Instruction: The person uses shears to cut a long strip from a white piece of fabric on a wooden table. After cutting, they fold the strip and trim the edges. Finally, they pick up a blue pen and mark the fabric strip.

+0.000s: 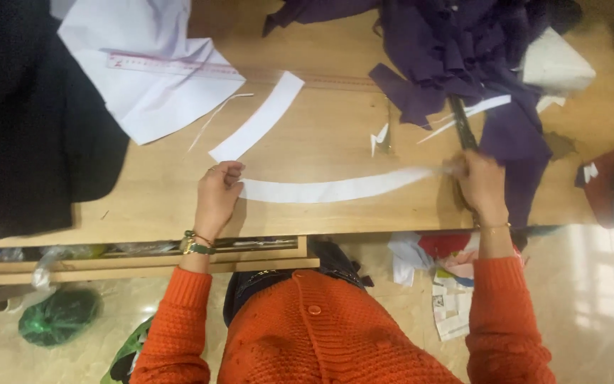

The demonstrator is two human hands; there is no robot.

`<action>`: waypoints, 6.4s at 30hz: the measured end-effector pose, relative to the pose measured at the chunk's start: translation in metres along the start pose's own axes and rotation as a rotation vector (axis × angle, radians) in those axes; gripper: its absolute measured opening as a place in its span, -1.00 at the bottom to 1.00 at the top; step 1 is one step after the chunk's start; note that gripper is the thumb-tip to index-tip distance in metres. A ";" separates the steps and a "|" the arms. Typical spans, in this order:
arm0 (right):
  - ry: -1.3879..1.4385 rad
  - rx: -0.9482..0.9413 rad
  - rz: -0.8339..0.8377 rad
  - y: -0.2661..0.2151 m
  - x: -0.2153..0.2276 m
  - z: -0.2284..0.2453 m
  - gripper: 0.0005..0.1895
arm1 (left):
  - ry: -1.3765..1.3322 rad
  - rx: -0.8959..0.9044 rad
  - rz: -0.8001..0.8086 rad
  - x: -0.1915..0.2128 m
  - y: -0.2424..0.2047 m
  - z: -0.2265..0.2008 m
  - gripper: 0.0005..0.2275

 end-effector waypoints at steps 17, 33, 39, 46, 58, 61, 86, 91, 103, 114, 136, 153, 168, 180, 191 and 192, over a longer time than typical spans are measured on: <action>0.442 0.525 -0.105 -0.147 -0.085 0.210 -0.58 | 0.339 0.214 0.015 0.025 -0.032 0.015 -0.89; 0.561 0.274 -0.146 -0.126 -0.075 0.221 -0.59 | 0.564 -0.427 0.105 -0.135 -0.032 -0.126 -0.58; 0.612 0.213 -0.287 -0.130 -0.065 0.196 -0.63 | 0.477 -0.422 0.282 -0.163 -0.023 -0.121 -0.79; 0.668 0.148 -0.377 -0.147 -0.042 0.184 -0.73 | 0.520 -0.333 0.278 -0.169 -0.033 -0.131 -0.64; 1.021 -0.079 -0.143 -0.152 -0.041 0.183 -0.69 | 0.597 -0.329 0.155 -0.168 -0.039 -0.147 -0.65; 1.092 -0.057 -0.129 -0.149 -0.041 0.181 -0.63 | 0.461 -0.318 0.309 -0.178 -0.033 -0.142 -0.77; 1.306 0.223 -0.456 -0.106 0.080 0.131 -0.70 | -0.658 -0.287 1.085 -0.164 -0.069 -0.225 -0.69; 1.273 0.258 -0.423 -0.092 0.067 0.119 -0.75 | -0.697 -0.119 1.150 -0.183 -0.069 -0.197 -0.71; 1.282 0.107 -0.206 -0.082 0.037 0.119 -0.69 | -0.305 -0.122 0.913 -0.143 -0.027 -0.180 -0.67; 1.265 0.083 -0.371 -0.064 0.031 0.079 -0.63 | -0.014 -0.023 0.415 -0.084 0.013 -0.149 -0.78; 1.351 -0.045 -0.211 -0.054 -0.021 0.052 -0.75 | -0.492 0.039 0.208 -0.072 0.022 -0.144 -0.65; 1.465 -0.042 -0.201 -0.042 -0.041 0.049 -0.67 | -0.729 0.059 0.277 -0.148 0.028 -0.099 -0.72; 1.363 0.104 -0.151 -0.063 0.015 0.096 -0.48 | -0.116 -0.732 0.267 -0.153 -0.009 -0.273 -0.76; 1.446 0.131 -0.289 -0.057 0.043 0.087 -0.64 | -0.610 -0.389 0.558 -0.194 -0.007 -0.275 -0.90; 1.475 0.081 -0.377 -0.056 0.023 0.067 -0.73 | -0.552 -0.506 0.199 -0.203 -0.009 -0.264 -0.89; 1.473 0.066 -0.400 -0.055 0.021 0.063 -0.73 | -0.556 -0.517 0.222 -0.206 -0.011 -0.266 -0.89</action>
Point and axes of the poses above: each hand's wrist, its own y-axis towards the middle knuckle, its own x-axis out of the back of the hand, z = x × y, the point moved 9 cm from there along y, towards the middle knuckle, and after that the axes turned 7 degrees about y, right-handed, at the moved point
